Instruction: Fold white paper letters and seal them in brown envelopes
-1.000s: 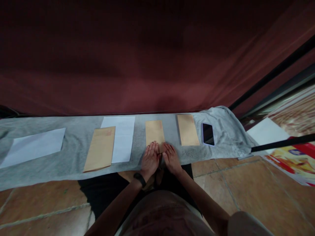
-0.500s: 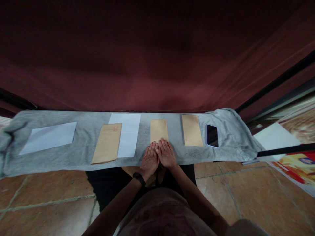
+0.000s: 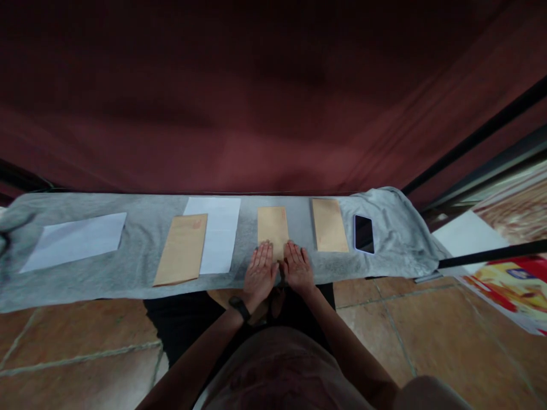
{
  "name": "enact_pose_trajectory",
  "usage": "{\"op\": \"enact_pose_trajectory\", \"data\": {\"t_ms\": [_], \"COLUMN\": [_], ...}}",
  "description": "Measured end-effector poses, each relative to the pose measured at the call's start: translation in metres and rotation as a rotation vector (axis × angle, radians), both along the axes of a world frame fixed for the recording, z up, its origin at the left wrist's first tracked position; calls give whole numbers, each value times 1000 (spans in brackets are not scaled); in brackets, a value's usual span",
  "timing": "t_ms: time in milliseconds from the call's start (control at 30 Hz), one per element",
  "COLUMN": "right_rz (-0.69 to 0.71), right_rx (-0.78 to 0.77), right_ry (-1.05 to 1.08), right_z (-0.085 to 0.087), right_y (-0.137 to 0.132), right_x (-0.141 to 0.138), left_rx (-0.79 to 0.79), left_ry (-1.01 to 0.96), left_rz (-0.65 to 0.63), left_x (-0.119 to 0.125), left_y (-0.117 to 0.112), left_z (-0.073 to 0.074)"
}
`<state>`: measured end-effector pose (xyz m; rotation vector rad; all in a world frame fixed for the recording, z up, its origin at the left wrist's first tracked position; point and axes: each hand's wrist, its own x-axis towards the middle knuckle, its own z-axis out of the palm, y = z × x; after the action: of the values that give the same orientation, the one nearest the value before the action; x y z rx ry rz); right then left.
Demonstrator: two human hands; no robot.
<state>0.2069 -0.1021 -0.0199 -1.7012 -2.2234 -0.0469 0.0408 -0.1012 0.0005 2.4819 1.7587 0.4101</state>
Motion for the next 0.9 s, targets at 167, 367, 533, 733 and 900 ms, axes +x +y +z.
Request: {"op": "enact_pose_trajectory", "data": {"t_ms": [167, 367, 533, 733, 900], "right_rz": [7, 26, 10, 11, 8], "right_rx": [-21, 12, -14, -22, -8], "right_ry": [14, 58, 68, 83, 94], "right_z": [0, 3, 9, 13, 10], "right_y": [0, 1, 2, 1, -1], "right_x": [0, -2, -3, -4, -4], "left_rx": [-98, -65, -76, -91, -97], "left_ry": [-23, -10, 9, 32, 50], "left_rz": [-113, -149, -124, -116, -146], "left_x": [42, 46, 38, 39, 39], "left_y": [44, 85, 106, 123, 125], "left_z": [-3, -9, -12, -9, -6]}}
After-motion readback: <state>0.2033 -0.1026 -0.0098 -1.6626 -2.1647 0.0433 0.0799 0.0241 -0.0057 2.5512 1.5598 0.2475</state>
